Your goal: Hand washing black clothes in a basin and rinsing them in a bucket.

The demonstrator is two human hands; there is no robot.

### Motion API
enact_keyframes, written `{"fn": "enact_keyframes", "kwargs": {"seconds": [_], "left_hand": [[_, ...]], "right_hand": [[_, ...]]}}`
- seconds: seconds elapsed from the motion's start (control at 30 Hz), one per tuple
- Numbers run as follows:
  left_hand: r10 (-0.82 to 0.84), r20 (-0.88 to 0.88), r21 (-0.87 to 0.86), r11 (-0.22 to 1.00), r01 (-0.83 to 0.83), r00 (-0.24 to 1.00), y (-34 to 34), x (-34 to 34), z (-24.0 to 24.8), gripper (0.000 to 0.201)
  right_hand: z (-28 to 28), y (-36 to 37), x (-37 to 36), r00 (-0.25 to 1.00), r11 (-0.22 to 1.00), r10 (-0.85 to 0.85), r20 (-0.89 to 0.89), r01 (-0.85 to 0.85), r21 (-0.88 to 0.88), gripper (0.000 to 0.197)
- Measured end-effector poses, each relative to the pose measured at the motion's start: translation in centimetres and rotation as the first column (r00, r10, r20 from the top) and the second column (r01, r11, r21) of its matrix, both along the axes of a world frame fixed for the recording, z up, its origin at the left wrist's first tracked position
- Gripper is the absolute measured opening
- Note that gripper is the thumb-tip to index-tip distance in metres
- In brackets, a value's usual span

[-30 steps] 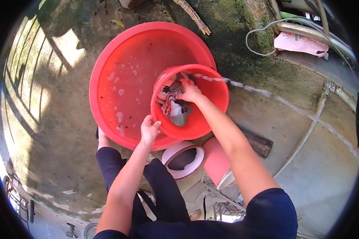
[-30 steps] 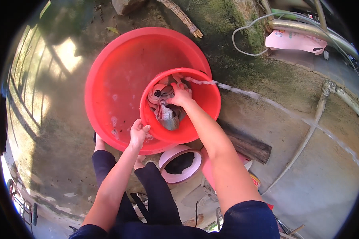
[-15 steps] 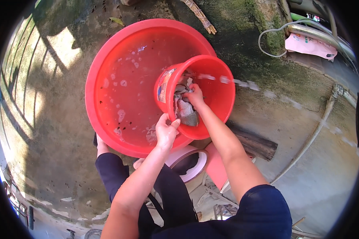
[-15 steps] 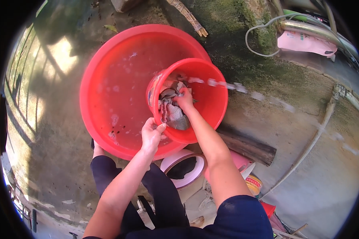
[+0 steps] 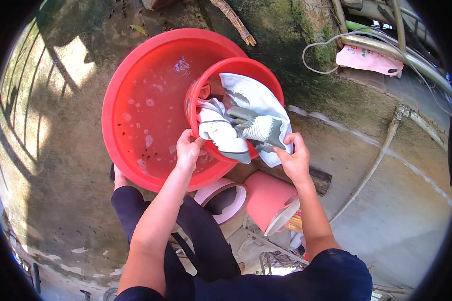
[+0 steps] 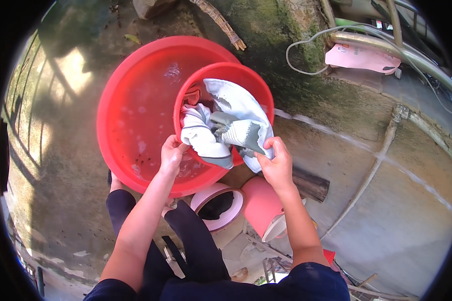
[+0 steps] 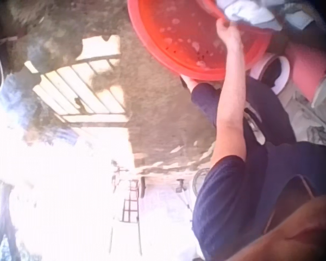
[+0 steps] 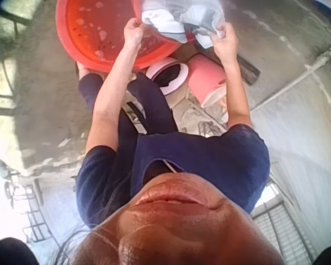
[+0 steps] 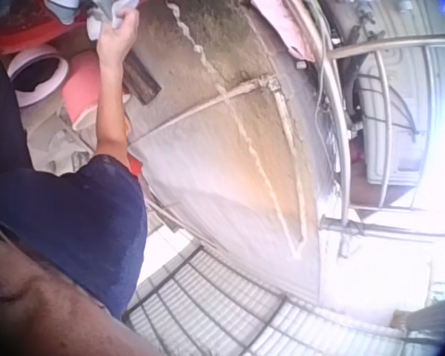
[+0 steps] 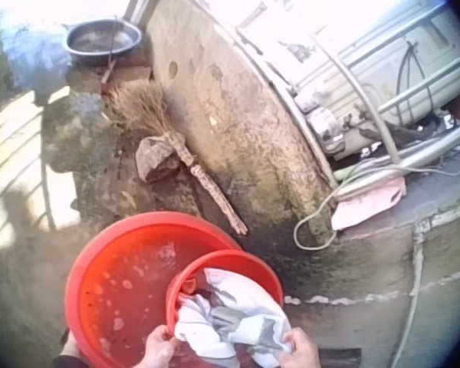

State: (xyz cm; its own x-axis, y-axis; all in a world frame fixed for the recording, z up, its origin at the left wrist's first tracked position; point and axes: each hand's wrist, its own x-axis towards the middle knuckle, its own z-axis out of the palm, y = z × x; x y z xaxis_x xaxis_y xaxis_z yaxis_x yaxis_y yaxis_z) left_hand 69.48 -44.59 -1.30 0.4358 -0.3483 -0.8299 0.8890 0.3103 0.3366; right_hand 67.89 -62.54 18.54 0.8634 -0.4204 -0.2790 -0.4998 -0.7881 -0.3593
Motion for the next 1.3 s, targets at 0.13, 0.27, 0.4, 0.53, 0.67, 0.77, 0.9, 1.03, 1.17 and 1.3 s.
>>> {"fn": "enact_keyframes", "kwargs": {"seconds": [0.13,0.27,0.4,0.53,0.67,0.77,0.9,1.03,1.17,1.3], "left_hand": [[-0.078,-0.006,0.056,0.995,0.078,0.997,0.9,-0.4,-0.8,0.01],[-0.075,0.054,0.055,0.996,0.072,0.996,1.3,-0.4,-1.1,0.013],[-0.108,0.131,0.131,0.987,0.091,0.986,1.6,0.2,-0.3,0.01],[-0.126,0.134,0.115,0.987,0.111,0.983,2.0,0.5,0.0,0.022],[-0.13,0.182,0.155,0.983,0.102,0.975,3.7,0.9,-0.8,0.013],[-0.182,0.154,0.179,0.972,0.154,0.971,4.3,1.7,-0.2,0.014],[-0.158,0.165,0.179,0.975,0.127,0.974,4.6,2.2,-0.3,0.018],[-0.133,0.172,0.201,0.975,0.097,0.976,5.8,2.0,-0.9,0.019],[-0.002,0.125,0.094,0.996,-0.01,0.992,3.3,2.5,-0.1,0.025],[0.099,0.058,0.206,0.973,-0.109,0.993,7.2,1.4,-1.2,0.011]], "right_hand": [[1.8,0.3,-0.1,0.997,0.995,-0.078,0.03,0.08,-0.055,0.014],[0.9,1.8,-0.8,0.997,0.996,0.036,0.069,-0.041,0.081,0.021],[-2.8,3.7,-1.2,0.952,0.957,0.274,-0.134,-0.256,0.136,0.025],[-9.0,0.5,-0.1,0.893,0.943,0.298,-0.337,-0.331,-0.043,0.028],[-15.1,-0.5,5.6,0.937,0.975,0.174,-0.302,-0.208,-0.083,0.029],[-21.5,-1.9,9.0,0.828,0.947,0.038,-0.559,-0.209,-0.244,0.03],[-28.3,-3.2,13.2,0.726,0.972,0.021,-0.688,-0.177,-0.157,0.035],[-32.0,0.3,15.5,0.837,0.976,0.004,-0.547,-0.122,-0.18,0.046],[-35.8,-8.5,12.4,0.778,0.909,0.221,-0.588,-0.383,-0.165,0.047],[-36.4,3.8,11.5,0.589,0.875,0.181,-0.788,-0.462,-0.144,0.044]]}}
